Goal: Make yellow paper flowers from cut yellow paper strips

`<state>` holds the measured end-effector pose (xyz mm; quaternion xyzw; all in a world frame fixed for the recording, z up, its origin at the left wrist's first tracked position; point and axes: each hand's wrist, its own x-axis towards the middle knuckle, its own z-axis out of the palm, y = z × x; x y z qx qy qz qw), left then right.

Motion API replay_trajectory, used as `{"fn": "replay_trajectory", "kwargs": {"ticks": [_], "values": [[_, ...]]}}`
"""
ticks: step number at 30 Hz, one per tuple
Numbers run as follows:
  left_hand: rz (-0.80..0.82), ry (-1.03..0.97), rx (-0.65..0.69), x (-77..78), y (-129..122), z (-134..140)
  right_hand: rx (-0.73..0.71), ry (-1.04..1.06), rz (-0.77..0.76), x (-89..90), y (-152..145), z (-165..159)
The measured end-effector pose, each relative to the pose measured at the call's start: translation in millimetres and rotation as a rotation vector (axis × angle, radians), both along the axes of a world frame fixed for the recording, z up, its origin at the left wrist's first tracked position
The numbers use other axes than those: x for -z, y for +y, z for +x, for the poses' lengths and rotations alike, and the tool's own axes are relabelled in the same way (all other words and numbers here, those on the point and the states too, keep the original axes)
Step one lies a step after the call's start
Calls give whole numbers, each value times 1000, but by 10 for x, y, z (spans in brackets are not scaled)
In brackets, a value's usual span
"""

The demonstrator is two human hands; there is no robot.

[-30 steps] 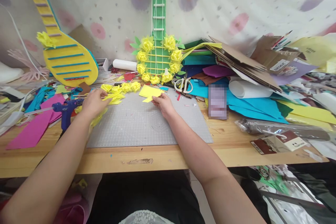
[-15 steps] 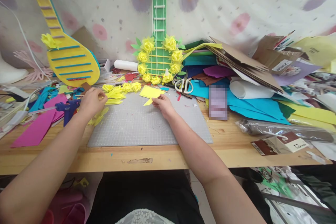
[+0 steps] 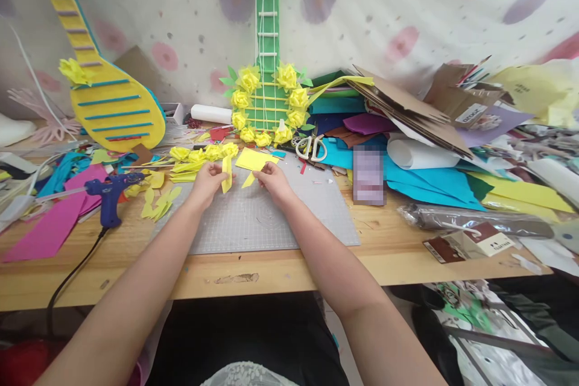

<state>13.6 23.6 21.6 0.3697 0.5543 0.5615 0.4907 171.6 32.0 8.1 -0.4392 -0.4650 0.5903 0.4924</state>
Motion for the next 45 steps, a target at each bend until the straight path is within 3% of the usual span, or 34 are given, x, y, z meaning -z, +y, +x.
{"fn": "replay_trajectory", "kwargs": {"ticks": [3, 7, 14, 19, 25, 45], "values": [[45, 83, 4, 133, 2, 85, -50, -95, 56, 0, 7, -32], [86, 203, 16, 196, -30, 110, -81, -270, 119, 53, 16, -97], [87, 20, 47, 206, -119, 197, 21, -545, 159, 92, -12, -190], [106, -19, -3, 233, -142, 244, 40, -532, 116, 108, 21, -190], [21, -133, -69, 153, -156, 233, 39, -358, 136, 130, 51, -166], [-52, -228, 83, 79, -206, 190, -20, -388, 222, 54, -57, -164]]}}
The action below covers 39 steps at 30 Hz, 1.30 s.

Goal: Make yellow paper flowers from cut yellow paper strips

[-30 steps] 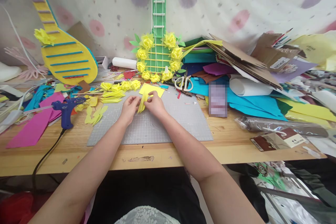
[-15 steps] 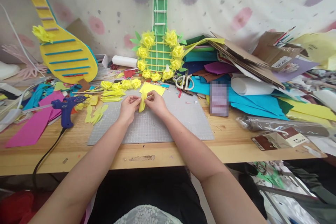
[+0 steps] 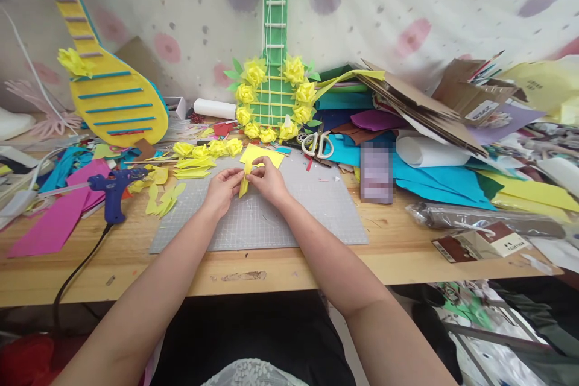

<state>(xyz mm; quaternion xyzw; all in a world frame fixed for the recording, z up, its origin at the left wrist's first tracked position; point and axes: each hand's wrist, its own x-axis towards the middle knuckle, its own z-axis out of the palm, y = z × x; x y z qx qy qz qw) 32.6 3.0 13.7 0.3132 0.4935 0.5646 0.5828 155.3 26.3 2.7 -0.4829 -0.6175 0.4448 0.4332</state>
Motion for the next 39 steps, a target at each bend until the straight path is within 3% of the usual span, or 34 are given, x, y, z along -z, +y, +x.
{"fn": "replay_trajectory", "kwargs": {"ticks": [7, 14, 20, 28, 34, 39], "values": [[-36, -58, -9, -7, 11, -25, 52, -52, 32, -20, -13, 10], [81, 81, -19, 40, 18, -5, -61, 251, -172, -59, 7, 29], [105, 153, 107, 39, -15, 15, -35, 286, -170, -50, 5, 21], [73, 207, 167, 13, -33, 17, -52, 385, -233, -65, 6, 66], [18, 204, 434, -55, -59, -72, -68, 409, -168, -63, 12, 49], [35, 184, 458, -103, -51, -180, -74, 425, -177, -75, 12, 45]]}}
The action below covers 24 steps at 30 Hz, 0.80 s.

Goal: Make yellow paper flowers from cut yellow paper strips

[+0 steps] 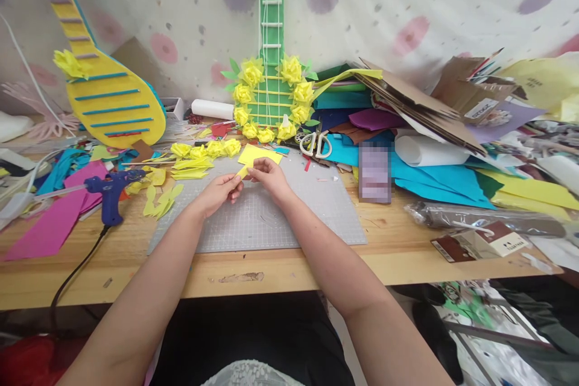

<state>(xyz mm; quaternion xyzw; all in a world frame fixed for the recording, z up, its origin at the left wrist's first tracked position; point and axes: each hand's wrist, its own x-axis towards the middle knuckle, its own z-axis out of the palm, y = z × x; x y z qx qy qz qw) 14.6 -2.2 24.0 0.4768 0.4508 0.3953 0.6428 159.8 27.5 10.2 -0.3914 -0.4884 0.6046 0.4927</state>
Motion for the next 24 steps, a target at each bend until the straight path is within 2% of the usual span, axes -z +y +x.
{"fn": "replay_trajectory", "kwargs": {"ticks": [6, 14, 20, 24], "values": [[-72, -52, 85, 16, 11, -23, 31, 1, -32, 43, 24, 5], [-103, -60, 81, 18, -2, -50, 27, 8, -68, 49, 16, -7], [-41, 66, -45, 15, -1, -13, 50, 7, -92, 65, 22, -11], [-31, 99, -41, 45, -1, 42, 32, -5, -74, 63, 9, -27]]}}
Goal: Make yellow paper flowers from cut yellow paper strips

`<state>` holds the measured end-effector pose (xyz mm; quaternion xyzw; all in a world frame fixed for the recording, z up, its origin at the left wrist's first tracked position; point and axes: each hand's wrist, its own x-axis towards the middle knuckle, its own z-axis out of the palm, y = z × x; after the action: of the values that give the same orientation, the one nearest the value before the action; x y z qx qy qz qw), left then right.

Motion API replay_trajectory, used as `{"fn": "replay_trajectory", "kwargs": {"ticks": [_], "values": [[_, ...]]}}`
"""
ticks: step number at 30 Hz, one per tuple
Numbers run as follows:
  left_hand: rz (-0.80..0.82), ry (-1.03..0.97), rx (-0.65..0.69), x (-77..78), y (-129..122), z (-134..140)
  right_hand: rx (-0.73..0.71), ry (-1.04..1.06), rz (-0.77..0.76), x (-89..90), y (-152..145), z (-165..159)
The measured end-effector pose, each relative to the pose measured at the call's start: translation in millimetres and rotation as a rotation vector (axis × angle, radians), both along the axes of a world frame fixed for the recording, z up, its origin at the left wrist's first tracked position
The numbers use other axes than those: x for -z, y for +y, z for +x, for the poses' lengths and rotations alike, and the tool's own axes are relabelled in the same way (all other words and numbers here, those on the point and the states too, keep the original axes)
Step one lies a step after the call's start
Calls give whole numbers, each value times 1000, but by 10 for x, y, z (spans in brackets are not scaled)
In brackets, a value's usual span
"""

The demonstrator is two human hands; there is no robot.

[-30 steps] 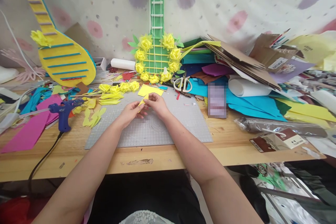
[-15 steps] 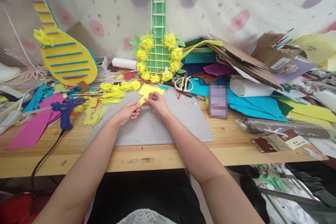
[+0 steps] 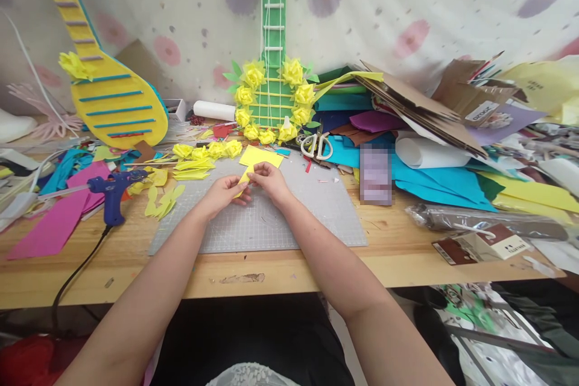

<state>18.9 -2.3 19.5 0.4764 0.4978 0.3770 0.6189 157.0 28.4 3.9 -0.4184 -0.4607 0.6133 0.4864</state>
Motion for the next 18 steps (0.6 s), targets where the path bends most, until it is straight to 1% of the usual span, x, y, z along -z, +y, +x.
{"fn": "replay_trajectory", "kwargs": {"ticks": [3, 7, 10, 13, 15, 18], "values": [[26, 28, -41, 32, 3, 41, -2, 28, 12, 9, 3, 1], [76, 18, -82, 60, 19, 65, 36, 75, 17, 36, 22, 3], [103, 21, -65, 73, 27, 67, 13, 68, 28, 47, 23, -9], [134, 39, -18, 80, 29, 63, -20, 30, 60, 46, 20, -20], [139, 34, 2, 75, 25, 60, -3, 23, 66, 40, 24, -18], [127, 15, -10, 53, 14, 59, 69, 26, 52, 29, 39, -5]]}}
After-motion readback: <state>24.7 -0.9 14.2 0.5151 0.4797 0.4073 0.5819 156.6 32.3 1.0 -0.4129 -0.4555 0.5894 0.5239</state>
